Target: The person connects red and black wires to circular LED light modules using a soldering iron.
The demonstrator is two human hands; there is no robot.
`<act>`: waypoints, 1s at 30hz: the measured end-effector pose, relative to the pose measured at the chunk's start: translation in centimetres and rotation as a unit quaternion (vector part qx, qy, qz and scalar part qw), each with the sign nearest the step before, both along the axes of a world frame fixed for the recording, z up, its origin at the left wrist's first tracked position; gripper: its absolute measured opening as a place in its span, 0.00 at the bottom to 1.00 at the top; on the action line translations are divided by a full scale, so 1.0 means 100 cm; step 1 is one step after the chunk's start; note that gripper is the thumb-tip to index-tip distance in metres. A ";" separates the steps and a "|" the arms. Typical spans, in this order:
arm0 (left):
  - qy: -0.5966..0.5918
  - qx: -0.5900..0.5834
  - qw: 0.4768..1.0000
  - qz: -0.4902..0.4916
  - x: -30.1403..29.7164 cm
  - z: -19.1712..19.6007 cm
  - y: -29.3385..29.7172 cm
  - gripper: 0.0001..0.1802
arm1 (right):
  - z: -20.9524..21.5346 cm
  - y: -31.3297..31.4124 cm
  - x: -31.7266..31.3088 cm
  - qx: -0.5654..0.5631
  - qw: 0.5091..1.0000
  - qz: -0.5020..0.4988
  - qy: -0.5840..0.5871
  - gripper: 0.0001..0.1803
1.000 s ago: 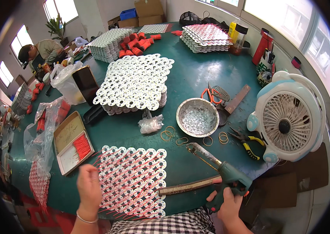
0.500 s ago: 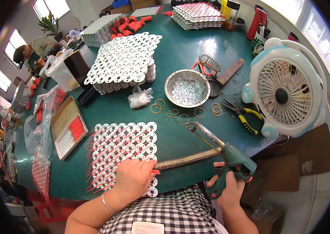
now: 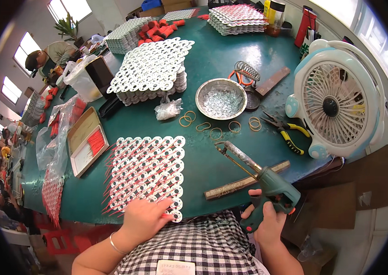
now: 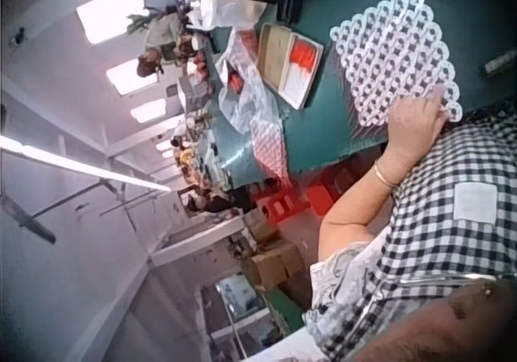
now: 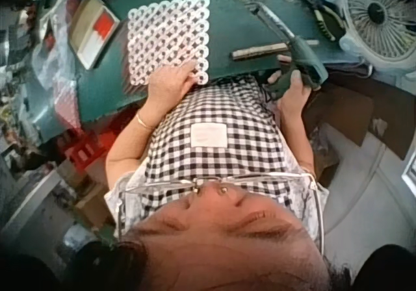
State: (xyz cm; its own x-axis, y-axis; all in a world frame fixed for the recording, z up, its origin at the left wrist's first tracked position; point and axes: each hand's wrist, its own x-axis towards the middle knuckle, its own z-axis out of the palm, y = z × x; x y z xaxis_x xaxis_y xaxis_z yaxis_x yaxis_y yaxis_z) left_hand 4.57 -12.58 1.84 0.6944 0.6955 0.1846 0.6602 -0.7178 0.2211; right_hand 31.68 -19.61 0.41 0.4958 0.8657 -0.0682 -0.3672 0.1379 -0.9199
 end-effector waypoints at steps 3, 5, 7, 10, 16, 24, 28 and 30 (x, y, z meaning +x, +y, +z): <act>0.000 0.021 0.998 0.065 -0.032 -0.010 -0.026 0.22 | 0.000 0.002 -0.002 0.003 0.999 0.025 0.031 0.22; 0.028 0.058 0.993 0.101 -0.040 -0.011 -0.037 0.23 | -0.002 0.002 -0.004 0.012 0.999 0.035 0.020 0.22; 0.021 0.068 0.991 0.112 -0.041 -0.012 -0.042 0.22 | -0.003 0.001 -0.007 0.026 0.999 0.044 0.008 0.22; 0.014 0.092 0.991 0.101 -0.043 -0.014 -0.044 0.21 | -0.003 -0.006 -0.014 0.034 0.994 0.100 0.004 0.22; -0.001 0.107 0.991 0.084 -0.045 -0.011 -0.047 0.18 | -0.005 -0.037 -0.020 0.034 0.994 0.101 0.000 0.21; -0.013 0.134 0.986 0.099 -0.072 -0.013 -0.062 0.14 | 0.002 -0.059 -0.025 0.031 0.996 0.081 0.016 0.23; -0.128 0.079 0.979 0.139 -0.082 -0.022 -0.093 0.07 | 0.012 -0.030 -0.036 0.040 0.981 0.156 0.112 0.24; -0.209 -0.030 0.959 0.187 -0.079 -0.033 -0.101 0.08 | 0.017 -0.006 -0.043 0.016 0.961 0.226 0.159 0.24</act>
